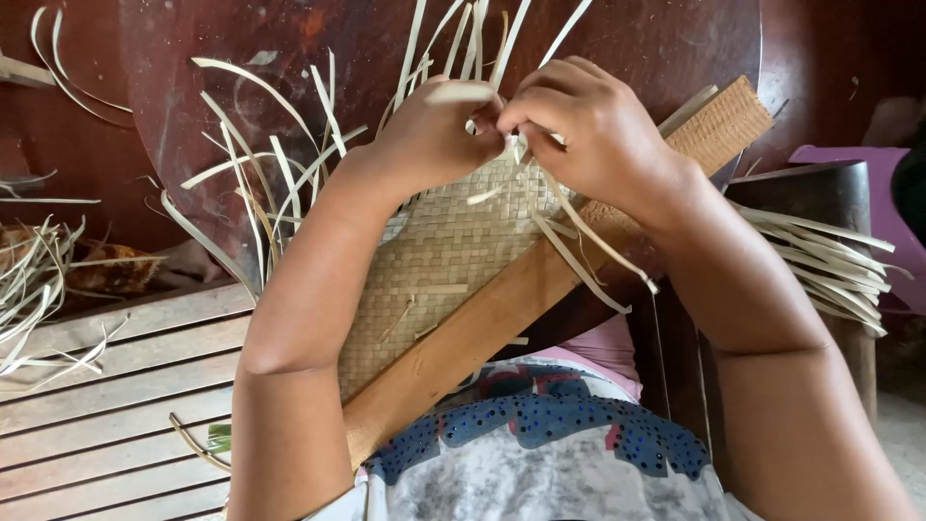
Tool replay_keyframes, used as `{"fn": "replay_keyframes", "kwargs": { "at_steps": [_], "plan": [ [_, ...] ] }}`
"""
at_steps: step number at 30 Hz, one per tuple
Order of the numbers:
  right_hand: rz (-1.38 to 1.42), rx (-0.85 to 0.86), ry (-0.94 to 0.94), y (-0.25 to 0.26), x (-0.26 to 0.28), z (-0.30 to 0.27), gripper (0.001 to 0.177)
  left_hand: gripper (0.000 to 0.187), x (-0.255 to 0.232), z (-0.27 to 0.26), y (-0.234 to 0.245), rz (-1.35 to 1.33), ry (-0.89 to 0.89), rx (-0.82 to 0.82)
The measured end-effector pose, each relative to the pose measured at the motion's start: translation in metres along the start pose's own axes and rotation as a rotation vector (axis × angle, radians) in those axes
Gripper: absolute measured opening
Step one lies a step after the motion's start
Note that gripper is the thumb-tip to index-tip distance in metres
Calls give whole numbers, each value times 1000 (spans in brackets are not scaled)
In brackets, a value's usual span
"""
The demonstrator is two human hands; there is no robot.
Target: Weaving thin strips of natural fiber into a mat structure using hands on a wooden support.
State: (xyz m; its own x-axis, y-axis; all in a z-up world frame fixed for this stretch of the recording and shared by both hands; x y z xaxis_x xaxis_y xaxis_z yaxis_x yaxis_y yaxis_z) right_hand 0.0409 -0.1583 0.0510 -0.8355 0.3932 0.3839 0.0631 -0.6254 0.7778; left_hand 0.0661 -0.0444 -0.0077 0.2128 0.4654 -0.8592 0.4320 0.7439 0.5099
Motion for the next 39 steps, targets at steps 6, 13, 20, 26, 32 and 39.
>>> {"fn": "replay_keyframes", "kwargs": {
  "at_steps": [6,13,20,26,32,39],
  "plan": [
    [-114,-34,142,-6,-6,-2,25,3,4,1,0,10,1,8],
    [-124,-14,136,-1,-5,1,23,13,10,-1,-2,-17,195,63],
    [-279,-60,186,0,-2,-2,27,14,-2,-5,1,-68,257,35],
    [-405,-64,157,5,9,2,29,18,7,-2,-1,-77,129,-2],
    [-158,-38,82,3,3,4,20,23,10,-3,-1,-117,179,49],
    [31,127,-231,-3,-14,3,29,20,13,-1,-4,-147,173,64]
  ]
}}
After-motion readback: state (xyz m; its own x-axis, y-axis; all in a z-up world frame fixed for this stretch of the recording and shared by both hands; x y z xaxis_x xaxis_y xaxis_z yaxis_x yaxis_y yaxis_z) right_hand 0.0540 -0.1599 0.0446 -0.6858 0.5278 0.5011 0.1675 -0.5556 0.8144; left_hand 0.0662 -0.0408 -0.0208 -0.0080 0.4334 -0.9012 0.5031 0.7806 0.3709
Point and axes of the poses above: each hand's wrist, its own z-axis towards the middle knuckle, its own y-axis out of the back of the hand, x = y × z, the point moved 8 cm from there along z, towards the middle knuckle, and after that the axes turned 6 degrees about -x, right-handed, at the moved point
